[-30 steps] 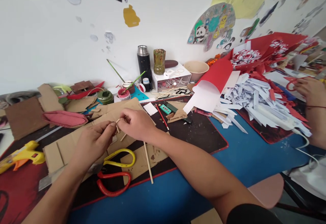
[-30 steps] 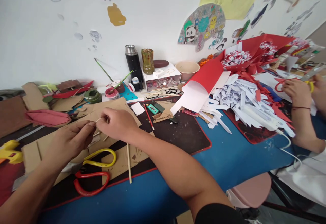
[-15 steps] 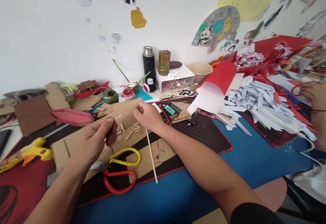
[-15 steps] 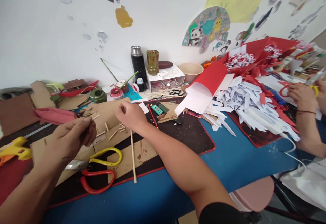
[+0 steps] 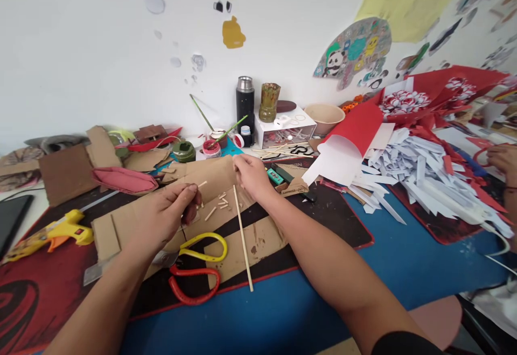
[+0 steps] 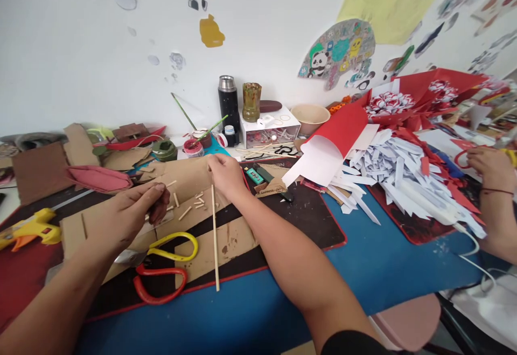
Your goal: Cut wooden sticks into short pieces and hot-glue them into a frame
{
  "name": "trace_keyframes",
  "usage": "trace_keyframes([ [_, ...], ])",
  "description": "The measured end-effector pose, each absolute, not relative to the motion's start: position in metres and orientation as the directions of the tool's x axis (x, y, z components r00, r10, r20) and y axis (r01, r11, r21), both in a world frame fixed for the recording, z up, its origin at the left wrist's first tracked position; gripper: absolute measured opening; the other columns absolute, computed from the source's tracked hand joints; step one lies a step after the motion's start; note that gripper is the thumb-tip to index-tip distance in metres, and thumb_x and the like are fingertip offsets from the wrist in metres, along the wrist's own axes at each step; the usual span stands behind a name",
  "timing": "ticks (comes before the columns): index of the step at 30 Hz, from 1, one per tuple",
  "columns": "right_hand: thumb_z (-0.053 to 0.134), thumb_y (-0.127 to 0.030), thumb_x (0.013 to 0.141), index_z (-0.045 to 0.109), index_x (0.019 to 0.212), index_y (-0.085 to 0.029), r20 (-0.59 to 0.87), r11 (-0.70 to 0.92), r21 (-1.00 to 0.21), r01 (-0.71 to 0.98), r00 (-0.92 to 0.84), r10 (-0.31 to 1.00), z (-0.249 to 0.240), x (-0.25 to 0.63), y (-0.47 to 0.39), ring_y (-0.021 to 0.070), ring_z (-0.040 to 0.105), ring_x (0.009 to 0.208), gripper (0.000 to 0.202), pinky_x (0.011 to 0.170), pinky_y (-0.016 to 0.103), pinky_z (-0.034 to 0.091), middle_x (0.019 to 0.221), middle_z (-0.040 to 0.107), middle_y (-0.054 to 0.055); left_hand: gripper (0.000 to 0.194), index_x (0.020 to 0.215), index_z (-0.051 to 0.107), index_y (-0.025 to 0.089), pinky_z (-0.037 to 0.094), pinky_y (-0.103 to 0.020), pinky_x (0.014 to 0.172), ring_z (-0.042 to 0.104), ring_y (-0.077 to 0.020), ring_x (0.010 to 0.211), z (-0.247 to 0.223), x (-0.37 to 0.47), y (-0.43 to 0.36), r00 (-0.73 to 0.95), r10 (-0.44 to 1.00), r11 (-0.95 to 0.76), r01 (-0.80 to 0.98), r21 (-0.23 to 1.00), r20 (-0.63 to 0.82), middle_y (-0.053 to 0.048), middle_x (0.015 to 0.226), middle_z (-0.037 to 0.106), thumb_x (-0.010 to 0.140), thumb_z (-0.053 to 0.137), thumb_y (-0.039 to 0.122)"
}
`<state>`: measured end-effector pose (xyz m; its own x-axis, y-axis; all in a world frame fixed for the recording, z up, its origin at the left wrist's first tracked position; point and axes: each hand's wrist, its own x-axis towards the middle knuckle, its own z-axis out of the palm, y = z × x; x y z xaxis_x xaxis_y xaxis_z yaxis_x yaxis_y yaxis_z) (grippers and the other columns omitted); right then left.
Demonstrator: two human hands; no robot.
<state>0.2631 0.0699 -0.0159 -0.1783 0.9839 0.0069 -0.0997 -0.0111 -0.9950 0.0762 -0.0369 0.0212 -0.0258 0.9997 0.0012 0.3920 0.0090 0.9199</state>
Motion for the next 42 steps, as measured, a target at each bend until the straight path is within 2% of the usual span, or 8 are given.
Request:
trace_keyframes([
  [3, 0.059, -0.043, 0.096, 0.058, 0.081, -0.022, -0.074, -0.108, -0.967, -0.232, -0.149, 0.986, -0.009, 0.270, 0.079, 0.0096, 0.034, 0.042, 0.026, 0.044, 0.025, 0.021, 0.053, 0.038, -0.010, 0.039, 0.076, 0.066, 0.023, 0.044, -0.028, 0.050, 0.052, -0.0163, 0.049, 0.022, 0.077, -0.037, 0.000, 1.000, -0.012, 0.449, 0.893, 0.014, 0.002, 0.051, 0.054, 0.097, 0.053, 0.053],
  [6, 0.071, -0.055, 0.092, 0.061, 0.092, -0.021, -0.192, -0.251, -0.867, -0.429, -0.178, 0.965, -0.003, 0.274, 0.085, 0.0075, 0.033, 0.040, 0.036, 0.042, 0.023, 0.018, 0.053, 0.042, -0.012, 0.037, 0.082, 0.068, 0.023, 0.046, -0.028, 0.051, 0.055, -0.0163, 0.051, 0.020, 0.077, -0.037, -0.017, 0.999, -0.029, 0.495, 0.868, 0.044, 0.003, 0.054, 0.056, 0.095, 0.056, 0.055],
  [9, 0.077, -0.059, 0.089, 0.063, 0.094, -0.019, -0.198, -0.304, -0.835, -0.459, -0.265, 0.944, -0.002, 0.272, 0.082, 0.0062, 0.035, 0.038, 0.043, 0.040, 0.021, 0.016, 0.052, 0.044, -0.012, 0.036, 0.086, 0.070, 0.022, 0.044, -0.028, 0.050, 0.055, -0.0161, 0.051, 0.018, 0.077, -0.038, -0.035, 0.997, -0.037, 0.541, 0.840, 0.067, 0.003, 0.055, 0.058, 0.094, 0.057, 0.055],
  [14, 0.080, -0.057, 0.088, 0.066, 0.093, -0.018, -0.073, -0.250, -0.906, -0.340, -0.457, 0.886, -0.005, 0.264, 0.064, 0.0062, 0.036, 0.039, 0.042, 0.039, 0.019, 0.023, 0.050, 0.044, -0.011, 0.035, 0.083, 0.069, 0.023, 0.043, -0.028, 0.051, 0.056, -0.0166, 0.050, 0.021, 0.079, -0.039, -0.065, 0.993, -0.037, 0.614, 0.788, 0.097, 0.003, 0.054, 0.059, 0.093, 0.055, 0.053],
  [19, 0.077, -0.051, 0.094, 0.064, 0.097, -0.021, -0.019, -0.119, -0.984, -0.130, -0.589, 0.808, -0.005, 0.258, 0.046, 0.0089, 0.046, 0.039, 0.033, 0.041, 0.021, 0.035, 0.052, 0.052, -0.010, 0.034, 0.080, 0.067, 0.024, 0.041, -0.028, 0.051, 0.055, -0.0166, 0.050, 0.024, 0.079, -0.040, -0.104, 0.986, -0.031, 0.658, 0.752, 0.131, 0.002, 0.057, 0.062, 0.093, 0.054, 0.053],
  [25, 0.074, -0.043, 0.100, 0.067, 0.099, -0.022, 0.052, 0.105, -0.992, 0.063, -0.558, 0.828, -0.012, 0.253, 0.038, 0.0105, 0.052, 0.041, 0.022, 0.044, 0.024, 0.040, 0.060, 0.059, -0.007, 0.032, 0.079, 0.069, 0.024, 0.038, -0.029, 0.053, 0.057, -0.0174, 0.054, 0.024, 0.078, -0.040, -0.122, 0.973, -0.040, 0.747, 0.663, 0.197, 0.001, 0.062, 0.068, 0.091, 0.053, 0.050],
  [34, 0.066, -0.035, 0.103, 0.074, 0.105, -0.021, 0.087, 0.247, -0.938, 0.243, -0.524, 0.847, -0.009, 0.253, 0.034, 0.0130, 0.058, 0.055, 0.016, 0.057, 0.026, 0.038, 0.070, 0.066, -0.004, 0.034, 0.079, 0.070, 0.025, 0.035, -0.030, 0.053, 0.055, -0.0173, 0.053, 0.018, 0.077, -0.042, -0.115, 0.967, -0.046, 0.799, 0.599, 0.228, 0.001, 0.062, 0.068, 0.091, 0.052, 0.051],
  [42, 0.065, -0.024, 0.100, 0.071, 0.094, -0.018, 0.133, 0.373, -0.845, 0.383, -0.525, 0.840, -0.001, 0.252, 0.029, 0.0131, 0.051, 0.064, 0.011, 0.064, 0.026, 0.032, 0.064, 0.059, -0.006, 0.036, 0.076, 0.067, 0.023, 0.033, -0.031, 0.059, 0.058, -0.0204, 0.058, 0.009, 0.079, -0.042, -0.033, 0.955, -0.090, 0.916, 0.392, 0.296, -0.005, 0.066, 0.068, 0.093, 0.047, 0.048],
])
